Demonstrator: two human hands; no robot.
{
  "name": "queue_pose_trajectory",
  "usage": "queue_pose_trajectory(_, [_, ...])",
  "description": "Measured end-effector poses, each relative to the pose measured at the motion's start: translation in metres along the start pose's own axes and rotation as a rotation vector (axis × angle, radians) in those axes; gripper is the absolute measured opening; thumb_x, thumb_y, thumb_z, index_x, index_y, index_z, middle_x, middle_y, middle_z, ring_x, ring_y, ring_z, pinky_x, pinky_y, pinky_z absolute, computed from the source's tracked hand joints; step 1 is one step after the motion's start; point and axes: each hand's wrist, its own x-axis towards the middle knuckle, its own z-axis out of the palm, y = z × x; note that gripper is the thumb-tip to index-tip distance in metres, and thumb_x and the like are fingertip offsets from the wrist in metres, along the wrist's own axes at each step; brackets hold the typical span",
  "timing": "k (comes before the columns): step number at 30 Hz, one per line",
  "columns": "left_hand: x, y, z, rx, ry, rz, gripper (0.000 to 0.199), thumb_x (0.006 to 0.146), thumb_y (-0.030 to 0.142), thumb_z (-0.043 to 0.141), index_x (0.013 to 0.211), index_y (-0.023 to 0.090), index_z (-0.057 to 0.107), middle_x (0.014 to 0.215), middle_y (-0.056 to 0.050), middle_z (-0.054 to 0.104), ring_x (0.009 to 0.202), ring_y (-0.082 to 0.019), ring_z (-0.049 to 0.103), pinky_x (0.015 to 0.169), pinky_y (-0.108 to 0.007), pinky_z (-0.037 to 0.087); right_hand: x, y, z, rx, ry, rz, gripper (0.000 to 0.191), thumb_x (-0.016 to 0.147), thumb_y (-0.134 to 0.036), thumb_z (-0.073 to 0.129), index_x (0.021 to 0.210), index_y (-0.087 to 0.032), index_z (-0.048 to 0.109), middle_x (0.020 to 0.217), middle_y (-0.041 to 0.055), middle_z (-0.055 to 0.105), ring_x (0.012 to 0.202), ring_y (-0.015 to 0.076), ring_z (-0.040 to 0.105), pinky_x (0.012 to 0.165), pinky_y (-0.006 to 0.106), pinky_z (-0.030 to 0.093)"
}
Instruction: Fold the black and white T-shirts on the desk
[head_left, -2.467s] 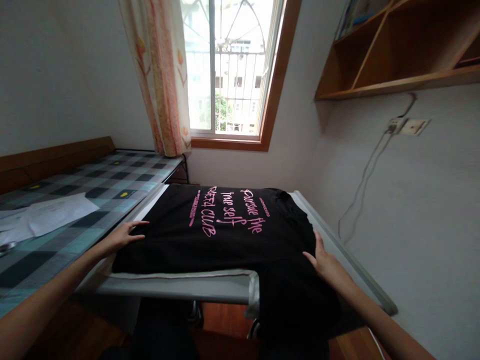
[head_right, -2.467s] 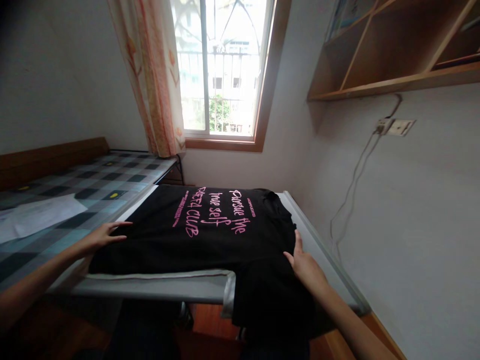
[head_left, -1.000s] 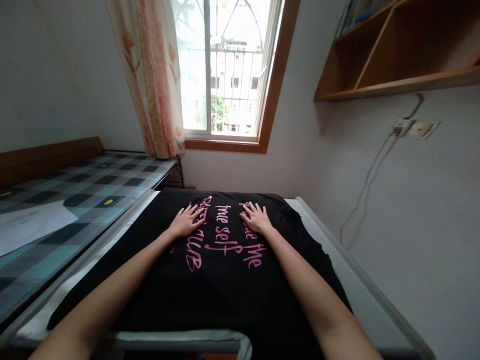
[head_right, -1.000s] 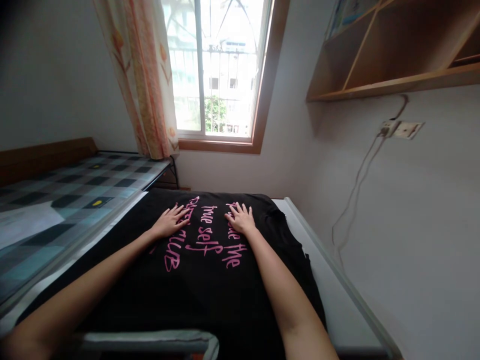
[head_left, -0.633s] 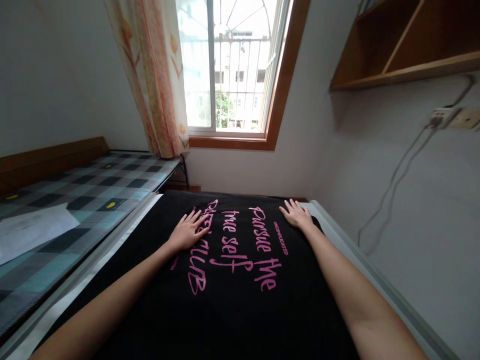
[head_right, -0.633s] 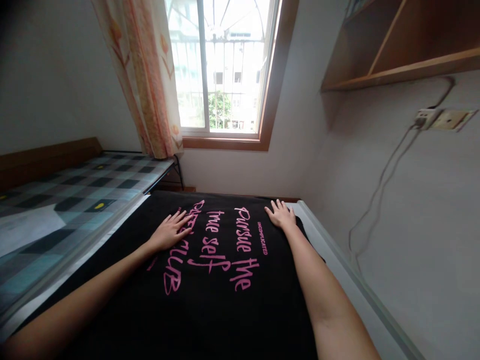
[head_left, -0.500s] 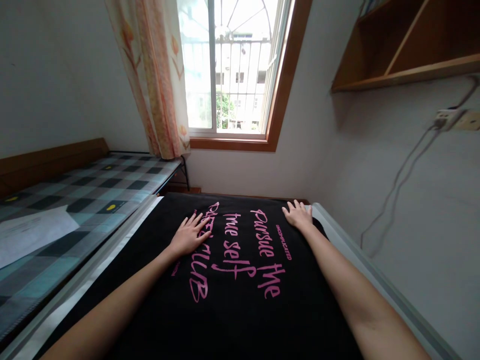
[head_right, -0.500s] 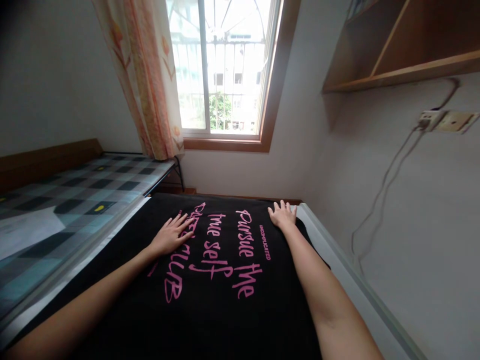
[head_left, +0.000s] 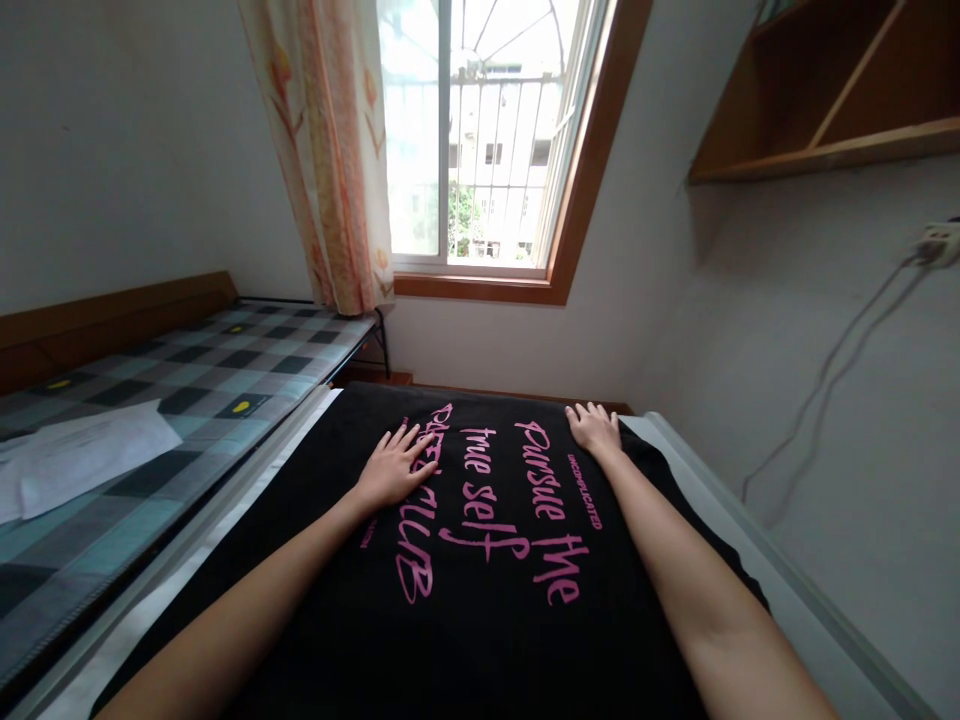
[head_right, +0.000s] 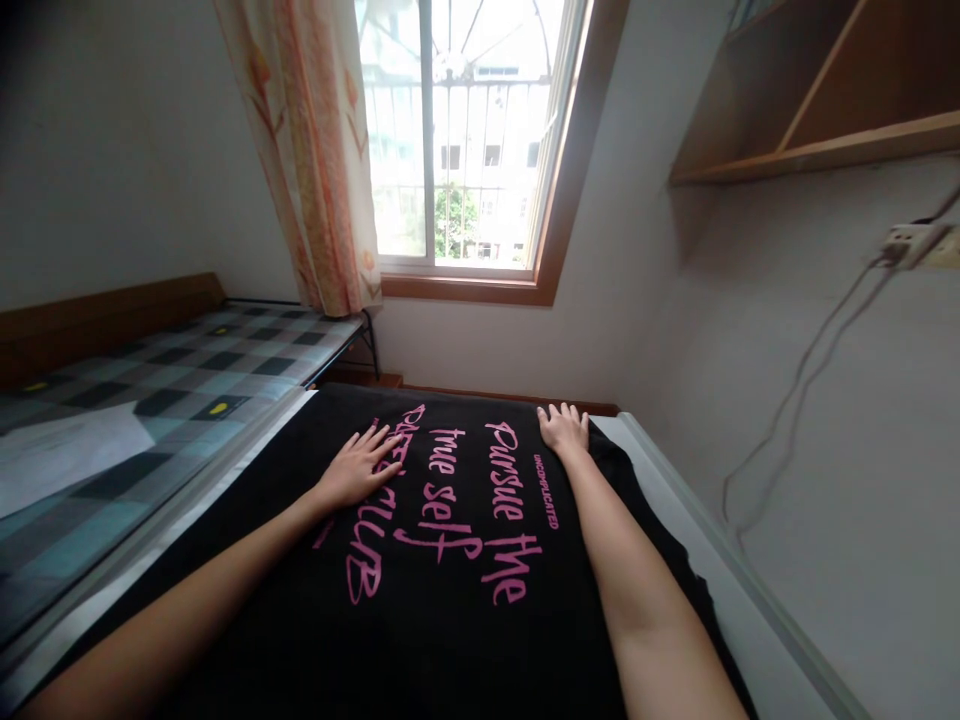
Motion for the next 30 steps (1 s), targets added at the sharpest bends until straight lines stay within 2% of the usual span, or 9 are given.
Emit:
queue_pose_trajectory(3, [0.001, 0.0, 0.001, -0.02, -0.007, -0.002, 0.068, 0.092, 0.068, 0.03, 0.149, 0.032, 0.037, 0.158, -0.004, 0.03, 0.147, -0.03, 0.019, 0.118, -0.05, 0.018, -0.023, -0.021, -0.003, 0.033, -0.009, -0.077, 0.067, 0.098, -0.052, 0.02, 0.148, -0.013, 0.039, 0.157, 0.0162, 0.029, 0.143, 0.032, 0.027, 0.114, 0.053, 0.019])
queue_pose_trajectory(8, [0.001, 0.001, 0.0, -0.025, -0.024, 0.002, 0.069, 0.092, 0.069, 0.029, 0.15, 0.032, 0.035, 0.159, -0.004, 0.028, 0.148, -0.03, 0.016, 0.117, -0.05, 0.016, -0.085, -0.076, -0.003, 0.07, -0.089, -0.443, 0.068, 0.096, -0.061, 0.019, 0.15, -0.023, 0.038, 0.16, 0.01, 0.024, 0.146, 0.0294, 0.02, 0.116, 0.054, 0.013])
queue_pose_trajectory(11, [-0.001, 0.0, -0.001, -0.023, -0.024, 0.013, 0.07, 0.092, 0.068, 0.028, 0.151, 0.031, 0.033, 0.159, -0.004, 0.027, 0.149, -0.029, 0.014, 0.117, -0.05, 0.016, -0.11, -0.083, -0.006, 0.042, -0.113, -0.479, 0.069, 0.096, -0.062, 0.019, 0.15, -0.023, 0.036, 0.16, 0.0111, 0.022, 0.147, 0.0281, 0.017, 0.117, 0.054, 0.011])
queue_pose_trajectory(13, [-0.003, -0.001, -0.002, -0.026, -0.027, 0.019, 0.069, 0.093, 0.066, 0.027, 0.151, 0.03, 0.032, 0.159, -0.005, 0.026, 0.149, -0.029, 0.013, 0.117, -0.05, 0.016, -0.118, -0.074, -0.009, 0.027, -0.121, -0.46, 0.067, 0.097, -0.059, 0.019, 0.151, -0.022, 0.034, 0.16, 0.0127, 0.02, 0.147, 0.0277, 0.019, 0.117, 0.053, 0.012])
queue_pose_trajectory(17, [-0.011, -0.003, -0.006, -0.029, -0.041, 0.018, 0.068, 0.094, 0.066, 0.025, 0.152, 0.029, 0.03, 0.159, -0.007, 0.025, 0.149, -0.028, 0.013, 0.117, -0.05, 0.015, -0.131, -0.039, -0.013, 0.012, -0.115, -0.457, 0.065, 0.098, -0.058, 0.02, 0.152, -0.024, 0.033, 0.16, 0.0118, 0.021, 0.146, 0.0262, 0.021, 0.117, 0.05, 0.016])
queue_pose_trajectory(24, [-0.035, -0.006, -0.019, -0.026, -0.131, 0.147, 0.068, 0.093, 0.066, 0.031, 0.152, 0.032, 0.029, 0.16, -0.005, 0.021, 0.149, -0.028, 0.011, 0.118, -0.051, 0.011, -0.165, 0.028, -0.021, -0.033, 0.023, -0.446, 0.062, 0.098, -0.054, 0.025, 0.149, -0.023, 0.039, 0.159, 0.0121, 0.024, 0.145, 0.0288, 0.026, 0.116, 0.051, 0.021])
queue_pose_trajectory(27, [-0.056, -0.017, -0.027, -0.024, -0.156, 0.186, 0.067, 0.093, 0.064, 0.033, 0.152, 0.032, 0.028, 0.16, -0.003, 0.02, 0.149, -0.026, 0.012, 0.119, -0.048, 0.011, -0.173, 0.056, -0.022, -0.03, 0.016, -0.386, 0.06, 0.097, -0.052, 0.029, 0.148, -0.022, 0.042, 0.157, 0.0121, 0.029, 0.143, 0.0292, 0.03, 0.115, 0.052, 0.024])
queue_pose_trajectory(30, [-0.078, -0.042, -0.033, -0.041, -0.128, 0.192, 0.064, 0.093, 0.063, 0.035, 0.15, 0.032, 0.034, 0.159, -0.002, 0.024, 0.148, -0.025, 0.016, 0.12, -0.046, 0.013, -0.177, 0.076, -0.019, 0.001, 0.062, -0.339, 0.059, 0.096, -0.047, 0.032, 0.146, -0.019, 0.044, 0.154, 0.0128, 0.037, 0.142, 0.029, 0.033, 0.114, 0.05, 0.027])
